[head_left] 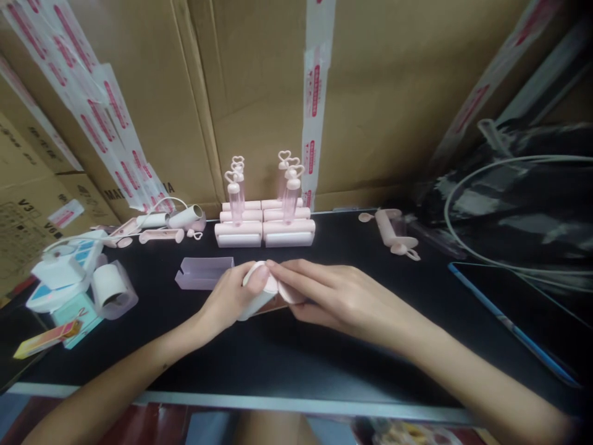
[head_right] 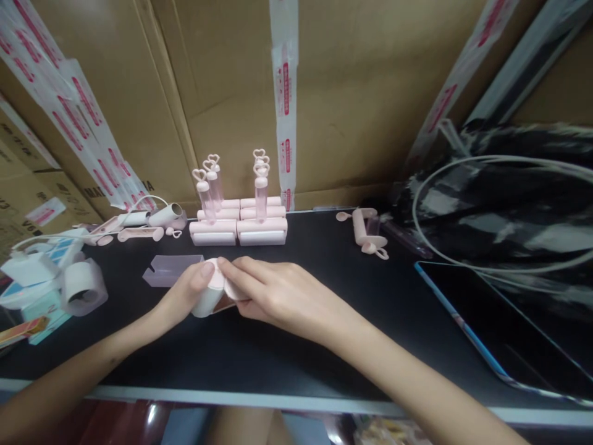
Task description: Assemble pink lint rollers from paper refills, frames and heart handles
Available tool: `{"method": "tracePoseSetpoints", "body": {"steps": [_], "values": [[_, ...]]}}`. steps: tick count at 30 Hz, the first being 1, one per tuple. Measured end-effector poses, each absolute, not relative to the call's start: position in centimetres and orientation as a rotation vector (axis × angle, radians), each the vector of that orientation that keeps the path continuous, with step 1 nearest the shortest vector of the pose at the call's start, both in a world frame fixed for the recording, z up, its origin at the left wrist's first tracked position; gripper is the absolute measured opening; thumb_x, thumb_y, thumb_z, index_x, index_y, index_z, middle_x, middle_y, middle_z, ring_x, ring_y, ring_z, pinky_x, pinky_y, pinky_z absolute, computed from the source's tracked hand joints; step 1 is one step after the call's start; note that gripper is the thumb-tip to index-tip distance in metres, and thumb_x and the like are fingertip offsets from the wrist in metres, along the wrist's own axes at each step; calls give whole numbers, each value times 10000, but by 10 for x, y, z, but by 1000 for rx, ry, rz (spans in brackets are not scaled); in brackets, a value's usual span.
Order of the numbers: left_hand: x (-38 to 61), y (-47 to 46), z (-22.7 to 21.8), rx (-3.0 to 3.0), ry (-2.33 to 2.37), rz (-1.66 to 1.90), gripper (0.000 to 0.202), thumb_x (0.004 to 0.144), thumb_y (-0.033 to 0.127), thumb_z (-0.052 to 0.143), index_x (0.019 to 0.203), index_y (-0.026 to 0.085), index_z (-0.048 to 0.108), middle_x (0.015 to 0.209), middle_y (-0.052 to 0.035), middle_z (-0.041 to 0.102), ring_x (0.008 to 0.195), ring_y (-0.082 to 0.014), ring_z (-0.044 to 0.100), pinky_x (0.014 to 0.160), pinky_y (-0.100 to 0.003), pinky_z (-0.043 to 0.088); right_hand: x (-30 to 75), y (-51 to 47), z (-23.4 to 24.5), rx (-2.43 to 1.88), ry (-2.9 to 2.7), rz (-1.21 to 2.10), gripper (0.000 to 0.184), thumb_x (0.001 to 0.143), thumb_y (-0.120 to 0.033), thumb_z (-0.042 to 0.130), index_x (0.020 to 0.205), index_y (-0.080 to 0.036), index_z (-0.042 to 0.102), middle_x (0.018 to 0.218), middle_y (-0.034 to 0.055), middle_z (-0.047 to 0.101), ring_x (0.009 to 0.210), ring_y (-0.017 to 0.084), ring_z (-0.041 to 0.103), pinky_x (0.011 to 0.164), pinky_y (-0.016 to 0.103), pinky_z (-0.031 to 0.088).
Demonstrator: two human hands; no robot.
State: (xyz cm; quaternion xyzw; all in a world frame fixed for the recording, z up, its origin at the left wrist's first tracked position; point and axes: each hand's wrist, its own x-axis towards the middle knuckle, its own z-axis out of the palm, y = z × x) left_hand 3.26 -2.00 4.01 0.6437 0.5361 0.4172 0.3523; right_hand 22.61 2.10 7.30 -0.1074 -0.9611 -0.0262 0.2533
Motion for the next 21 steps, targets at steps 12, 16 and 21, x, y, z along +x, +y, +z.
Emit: {"method": "tracePoseSetpoints", "body": {"steps": [12,16,21], "values": [[31,-27,51,2039,1654,799,591,501,576,752,944,249,537,677,-4,566,645,-295,603,625,-291,347,223,24,50,-429,-2594,-146,481,790,-146,440,1264,-67,441,942,115,642,681,182,631,542,271,492],[30,-25,46,2079,1596,787,376,616,465,705,889,255,553,653,8,526,617,-270,599,676,-321,381,218,19,45,-463,-2573,-396,374,785,-168,429,1117,-47,553,775,100,642,552,180,578,502,292,450],[31,-32,51,2122,1636,617,345,641,497,689,828,249,540,628,3,523,569,-266,586,610,-301,363,217,15,48,-428,-2628,-279,313,803,-193,433,1021,-34,591,737,96,622,506,158,534,461,269,396]]}}
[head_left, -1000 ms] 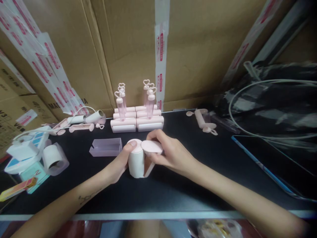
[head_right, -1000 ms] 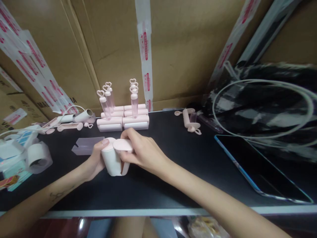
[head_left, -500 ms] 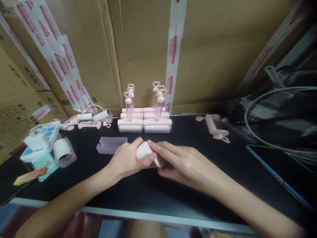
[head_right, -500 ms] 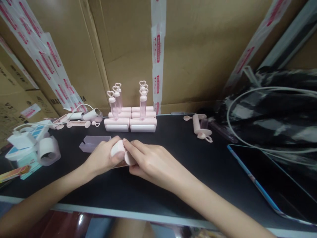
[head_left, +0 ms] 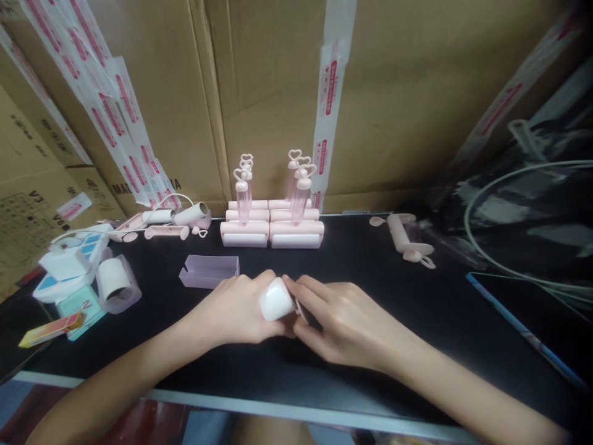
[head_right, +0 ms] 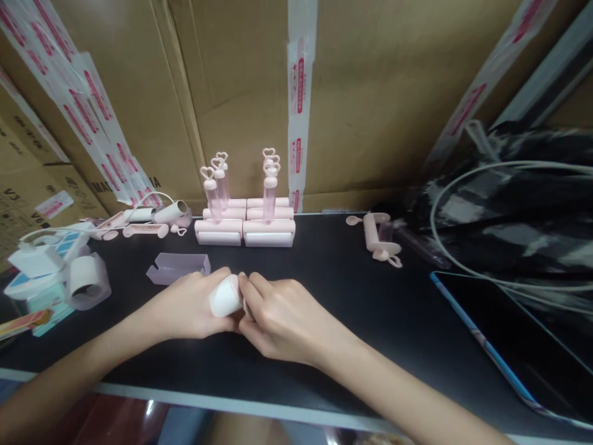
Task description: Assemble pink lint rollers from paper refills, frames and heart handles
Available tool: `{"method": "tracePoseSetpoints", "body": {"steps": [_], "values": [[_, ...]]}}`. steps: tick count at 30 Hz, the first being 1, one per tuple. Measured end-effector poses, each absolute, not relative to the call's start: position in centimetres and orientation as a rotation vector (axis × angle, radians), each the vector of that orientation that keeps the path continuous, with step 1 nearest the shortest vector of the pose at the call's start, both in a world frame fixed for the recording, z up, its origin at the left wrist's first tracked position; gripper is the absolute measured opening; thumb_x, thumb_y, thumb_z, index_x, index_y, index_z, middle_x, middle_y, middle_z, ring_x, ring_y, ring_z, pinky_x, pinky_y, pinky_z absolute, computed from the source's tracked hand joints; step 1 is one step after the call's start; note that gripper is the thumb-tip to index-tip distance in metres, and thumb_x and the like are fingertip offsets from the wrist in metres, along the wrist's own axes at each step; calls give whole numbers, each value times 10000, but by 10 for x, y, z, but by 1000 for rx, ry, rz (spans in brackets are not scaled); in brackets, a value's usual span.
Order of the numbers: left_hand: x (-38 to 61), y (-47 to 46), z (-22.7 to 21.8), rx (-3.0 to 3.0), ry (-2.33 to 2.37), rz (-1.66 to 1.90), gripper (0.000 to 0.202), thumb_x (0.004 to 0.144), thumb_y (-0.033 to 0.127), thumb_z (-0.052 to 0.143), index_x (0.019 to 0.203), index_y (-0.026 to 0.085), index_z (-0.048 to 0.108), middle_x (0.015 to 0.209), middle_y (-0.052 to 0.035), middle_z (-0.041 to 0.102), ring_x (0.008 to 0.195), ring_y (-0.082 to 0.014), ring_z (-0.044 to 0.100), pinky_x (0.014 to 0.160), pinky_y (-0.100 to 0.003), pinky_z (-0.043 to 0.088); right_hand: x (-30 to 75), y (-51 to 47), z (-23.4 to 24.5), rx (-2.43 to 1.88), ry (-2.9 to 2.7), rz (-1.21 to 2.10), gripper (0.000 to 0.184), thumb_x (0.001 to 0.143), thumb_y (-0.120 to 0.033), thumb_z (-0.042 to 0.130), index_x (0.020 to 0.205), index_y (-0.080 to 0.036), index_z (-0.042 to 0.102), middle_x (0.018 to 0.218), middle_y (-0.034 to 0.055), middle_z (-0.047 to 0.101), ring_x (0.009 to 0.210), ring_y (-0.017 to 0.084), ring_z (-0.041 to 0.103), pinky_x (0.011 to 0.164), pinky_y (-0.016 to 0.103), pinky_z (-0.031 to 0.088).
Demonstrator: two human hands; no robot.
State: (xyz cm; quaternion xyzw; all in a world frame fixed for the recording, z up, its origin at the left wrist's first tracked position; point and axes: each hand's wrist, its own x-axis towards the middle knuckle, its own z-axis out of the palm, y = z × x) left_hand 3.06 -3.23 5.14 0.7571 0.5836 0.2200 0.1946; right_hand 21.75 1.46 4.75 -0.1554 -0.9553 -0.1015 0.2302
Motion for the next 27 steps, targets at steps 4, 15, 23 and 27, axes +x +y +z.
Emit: {"method": "tracePoseSetpoints", "body": {"steps": [4,15,23,27], "values": [[32,-36,57,2097,1644,539,377,642,536,676,822,243,522,580,17,522,499,-231,549,508,-262,295,219,17,52,-416,-2705,-56,229,807,-194,432,916,-76,596,695,74,585,491,134,490,454,245,356],[34,-39,56,2129,1694,549,353,670,521,643,877,244,575,608,4,586,522,-225,580,490,-256,291,218,25,60,-610,-2636,638,273,681,-151,551,944,-159,625,805,40,637,667,159,591,618,258,453],[42,-40,55,1742,1514,978,378,632,335,712,967,214,583,805,-1,674,702,-186,630,635,-266,464,224,16,65,-463,-2280,1172,921,670,-176,638,1444,-246,144,1453,107,317,1310,253,366,1059,388,329],[44,-38,49,1439,1193,1304,449,688,426,693,1023,157,561,962,-71,661,858,-218,631,756,-323,505,212,21,48,-455,-2006,1470,863,740,-294,675,1422,-281,145,1466,143,292,1241,257,461,1003,435,404]]}}
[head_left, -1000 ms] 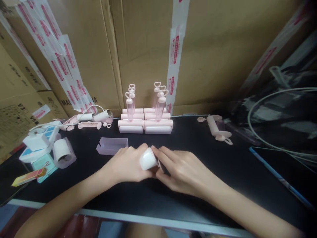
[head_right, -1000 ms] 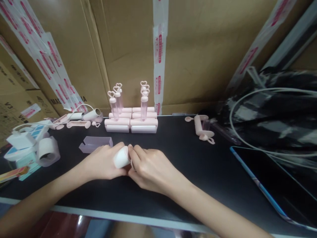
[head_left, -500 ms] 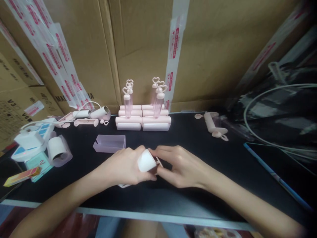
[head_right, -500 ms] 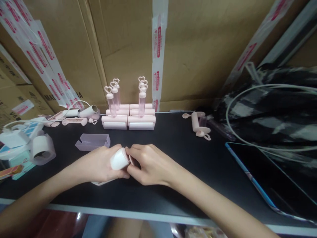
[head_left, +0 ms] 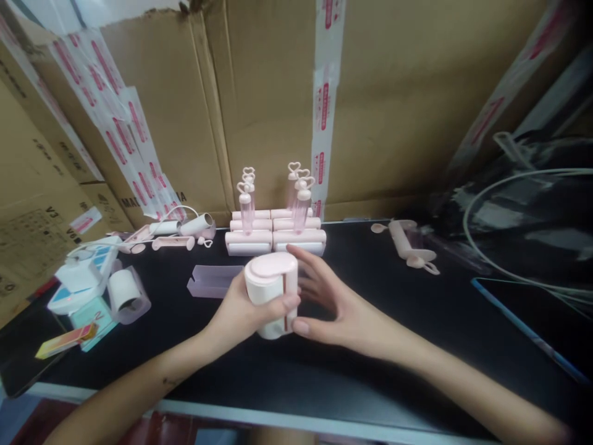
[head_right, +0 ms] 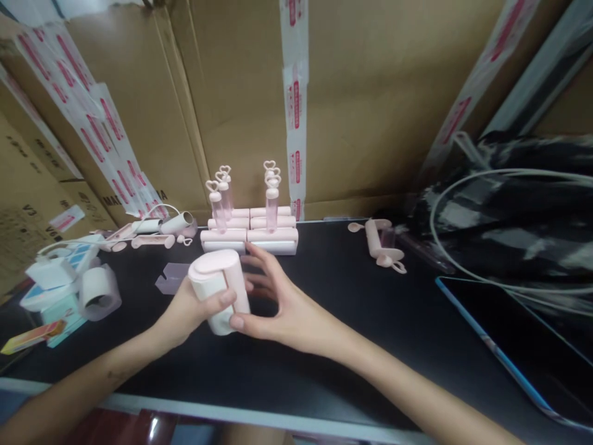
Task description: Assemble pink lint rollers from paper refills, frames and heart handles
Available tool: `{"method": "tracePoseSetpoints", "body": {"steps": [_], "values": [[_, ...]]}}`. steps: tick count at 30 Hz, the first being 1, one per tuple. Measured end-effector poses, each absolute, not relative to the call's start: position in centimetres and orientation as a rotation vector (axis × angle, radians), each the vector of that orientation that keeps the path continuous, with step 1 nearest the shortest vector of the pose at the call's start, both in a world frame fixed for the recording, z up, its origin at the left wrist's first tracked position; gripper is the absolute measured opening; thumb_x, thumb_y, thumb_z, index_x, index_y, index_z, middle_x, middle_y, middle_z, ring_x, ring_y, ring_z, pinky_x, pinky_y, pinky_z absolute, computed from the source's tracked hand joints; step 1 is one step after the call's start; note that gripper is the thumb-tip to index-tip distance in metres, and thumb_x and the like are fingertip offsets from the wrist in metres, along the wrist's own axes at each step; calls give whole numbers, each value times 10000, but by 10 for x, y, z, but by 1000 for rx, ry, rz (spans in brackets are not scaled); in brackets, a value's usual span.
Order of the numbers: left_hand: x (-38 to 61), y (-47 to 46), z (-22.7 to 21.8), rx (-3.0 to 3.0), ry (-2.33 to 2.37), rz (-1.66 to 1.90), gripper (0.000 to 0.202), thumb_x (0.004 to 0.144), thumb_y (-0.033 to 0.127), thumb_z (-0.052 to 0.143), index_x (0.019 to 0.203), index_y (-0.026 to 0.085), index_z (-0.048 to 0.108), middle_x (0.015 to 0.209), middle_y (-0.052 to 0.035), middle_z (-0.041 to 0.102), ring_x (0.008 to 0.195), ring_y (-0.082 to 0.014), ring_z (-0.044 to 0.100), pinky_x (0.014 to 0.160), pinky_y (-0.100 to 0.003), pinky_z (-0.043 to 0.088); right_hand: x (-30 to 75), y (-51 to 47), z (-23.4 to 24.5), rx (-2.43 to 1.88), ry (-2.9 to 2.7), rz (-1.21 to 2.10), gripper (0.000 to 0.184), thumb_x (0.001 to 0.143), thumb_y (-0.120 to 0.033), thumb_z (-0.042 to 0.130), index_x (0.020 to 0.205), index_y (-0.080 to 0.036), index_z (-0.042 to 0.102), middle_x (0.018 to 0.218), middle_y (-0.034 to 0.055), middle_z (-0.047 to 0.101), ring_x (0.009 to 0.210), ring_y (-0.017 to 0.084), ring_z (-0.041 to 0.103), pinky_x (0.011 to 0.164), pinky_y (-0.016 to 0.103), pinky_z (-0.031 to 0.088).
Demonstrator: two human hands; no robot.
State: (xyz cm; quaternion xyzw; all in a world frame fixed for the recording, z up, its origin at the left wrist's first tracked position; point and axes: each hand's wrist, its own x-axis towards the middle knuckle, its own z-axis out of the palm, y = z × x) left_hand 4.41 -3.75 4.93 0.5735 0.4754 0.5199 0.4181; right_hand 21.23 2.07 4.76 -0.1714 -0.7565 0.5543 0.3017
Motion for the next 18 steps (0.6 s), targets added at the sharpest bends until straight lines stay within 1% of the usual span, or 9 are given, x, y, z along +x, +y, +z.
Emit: {"method": "tracePoseSetpoints", "body": {"steps": [2,4,7,9,10,12,15,16,18], "values": [[42,-35,49,1448,1175,1407,497,718,490,651,1071,153,557,1086,-102,617,989,-254,595,864,-376,478,204,23,38,-458,-1912,1588,796,740,-336,692,1385,-259,231,1364,146,449,1123,246,565,932,426,471],[31,-33,54,1624,1265,1328,672,647,544,694,1175,169,518,1227,-127,532,1145,-314,500,966,-440,412,198,25,34,-443,-1870,1641,635,747,-374,685,1287,-216,389,1186,117,604,1026,241,621,882,407,506],[-10,-30,71,2047,1473,857,1037,474,531,806,1355,221,355,1400,-133,357,1329,-386,246,1077,-538,237,198,31,36,-506,-1837,1566,468,744,-404,682,1126,-181,531,1029,89,677,952,245,646,757,348,550],[-48,-30,81,2222,1594,536,994,506,508,798,1358,243,358,1408,-124,359,1353,-391,190,1091,-578,145,201,36,41,-587,-1800,1470,457,742,-411,681,1107,-176,540,1014,90,681,898,243,655,640,307,556],[-68,-30,84,2236,1668,445,946,535,492,786,1349,252,368,1419,-125,343,1358,-388,186,1090,-584,131,204,39,44,-613,-1788,1411,471,745,-418,676,1123,-176,533,1014,91,680,875,242,656,601,298,552],[-100,-28,82,2124,1810,410,944,563,445,778,1363,236,324,1427,-151,307,1339,-381,242,1064,-563,230,208,44,48,-646,-1794,1244,488,758,-434,659,1152,-175,532,1043,94,670,894,248,647,642,322,554],[-115,-21,65,1928,1722,470,834,659,389,719,1350,221,284,1278,-132,437,1116,-267,518,959,-462,419,212,48,52,-676,-1853,938,470,787,-432,630,1178,-184,553,1140,90,637,1015,255,606,859,386,500],[-110,-18,56,1913,1658,519,791,680,376,707,1336,224,291,1234,-113,465,1064,-238,546,943,-441,438,213,47,53,-670,-1877,867,464,794,-426,624,1186,-189,553,1160,86,630,1030,250,599,892,386,481],[-87,-15,37,1941,1527,651,732,688,354,712,1298,231,327,1204,-92,489,1081,-229,538,977,-438,417,216,44,57,-629,-1933,774,444,801,-415,618,1183,-197,558,1151,76,635,1015,235,608,879,360,485]]}}
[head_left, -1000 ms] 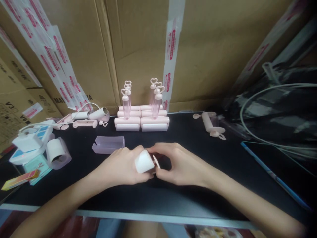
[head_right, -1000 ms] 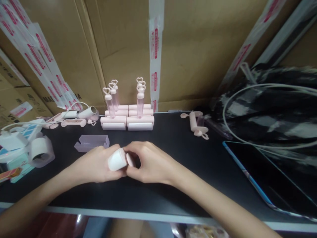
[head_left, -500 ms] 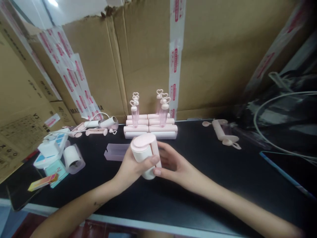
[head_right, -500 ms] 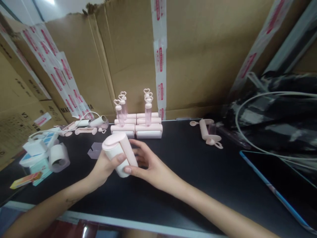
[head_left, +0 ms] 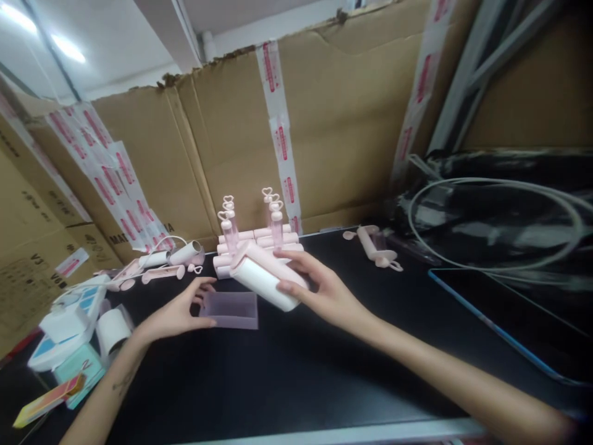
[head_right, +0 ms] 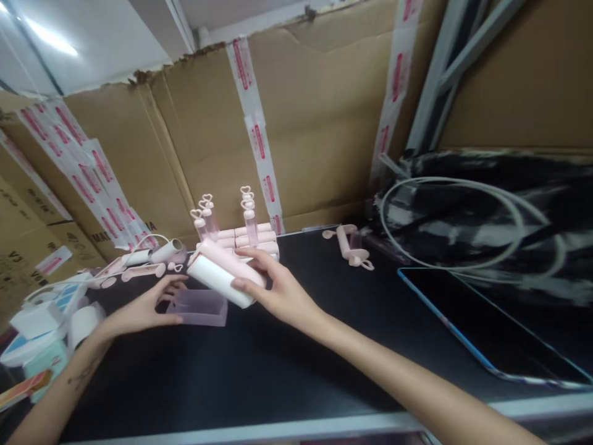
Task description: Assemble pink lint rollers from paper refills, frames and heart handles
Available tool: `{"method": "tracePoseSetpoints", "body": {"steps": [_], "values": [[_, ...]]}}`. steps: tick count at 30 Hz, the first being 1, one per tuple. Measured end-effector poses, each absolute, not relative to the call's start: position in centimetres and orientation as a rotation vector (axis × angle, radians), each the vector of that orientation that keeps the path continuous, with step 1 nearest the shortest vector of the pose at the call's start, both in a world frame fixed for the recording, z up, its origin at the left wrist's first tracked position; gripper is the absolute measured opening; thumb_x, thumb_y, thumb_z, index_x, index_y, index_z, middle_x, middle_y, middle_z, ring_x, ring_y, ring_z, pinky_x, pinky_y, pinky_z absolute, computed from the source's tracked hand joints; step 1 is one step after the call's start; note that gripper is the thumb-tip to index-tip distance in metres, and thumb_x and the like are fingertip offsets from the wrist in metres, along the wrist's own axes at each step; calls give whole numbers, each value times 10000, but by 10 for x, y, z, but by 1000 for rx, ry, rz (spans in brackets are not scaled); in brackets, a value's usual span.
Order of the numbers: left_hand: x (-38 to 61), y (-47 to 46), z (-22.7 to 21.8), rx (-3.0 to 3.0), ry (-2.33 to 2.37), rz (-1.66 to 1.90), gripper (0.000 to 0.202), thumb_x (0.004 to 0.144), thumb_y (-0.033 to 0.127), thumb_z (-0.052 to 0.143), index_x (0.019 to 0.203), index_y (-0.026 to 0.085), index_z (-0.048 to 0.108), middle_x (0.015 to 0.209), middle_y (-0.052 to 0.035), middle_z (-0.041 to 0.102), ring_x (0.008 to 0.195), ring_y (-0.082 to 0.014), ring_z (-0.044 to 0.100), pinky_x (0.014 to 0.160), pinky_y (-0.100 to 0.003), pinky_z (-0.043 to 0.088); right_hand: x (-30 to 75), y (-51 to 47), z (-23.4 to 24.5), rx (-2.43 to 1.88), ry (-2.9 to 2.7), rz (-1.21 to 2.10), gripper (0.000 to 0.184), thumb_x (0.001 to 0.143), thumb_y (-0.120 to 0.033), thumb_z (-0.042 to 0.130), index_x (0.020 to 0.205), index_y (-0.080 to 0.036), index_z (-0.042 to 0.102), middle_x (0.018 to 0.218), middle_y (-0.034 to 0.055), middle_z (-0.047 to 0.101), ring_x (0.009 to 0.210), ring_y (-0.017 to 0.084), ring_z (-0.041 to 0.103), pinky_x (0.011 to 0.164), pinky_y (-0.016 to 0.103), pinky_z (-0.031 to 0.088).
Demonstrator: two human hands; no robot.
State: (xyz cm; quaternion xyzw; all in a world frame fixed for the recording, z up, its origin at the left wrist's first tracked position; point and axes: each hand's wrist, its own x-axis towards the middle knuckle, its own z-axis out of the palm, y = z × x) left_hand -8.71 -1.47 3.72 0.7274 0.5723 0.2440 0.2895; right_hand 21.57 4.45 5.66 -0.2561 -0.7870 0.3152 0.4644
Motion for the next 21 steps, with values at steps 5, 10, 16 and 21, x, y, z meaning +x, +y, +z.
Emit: {"method": "tracePoseSetpoints", "body": {"steps": [5,10,16,21], "values": [[-25,-19,-7,1844,1268,964,675,711,326,710,1265,225,336,1274,-94,481,1214,-253,457,1055,-434,344,220,41,59,-510,-2168,534,323,825,-365,614,1103,-202,639,1038,56,676,950,192,620,848,298,479],[-17,-25,-19,1766,1245,1051,719,706,309,727,1290,211,319,1317,-105,456,1192,-251,476,1025,-402,378,218,46,49,-421,-2375,418,361,842,-364,600,1148,-176,633,909,77,674,822,179,614,741,284,493],[-22,-25,-6,1815,1262,966,617,687,333,742,1200,184,432,1204,-89,551,1108,-249,528,966,-383,415,221,47,53,-399,-2438,331,338,852,-353,585,1139,-182,643,925,85,678,827,183,616,752,290,489],[-24,-24,-2,1873,1244,955,703,673,308,751,1264,214,382,1225,-95,503,1160,-254,488,994,-373,385,217,49,47,-400,-2549,359,344,852,-374,575,1135,-190,645,917,89,673,825,200,607,759,321,483]]}}
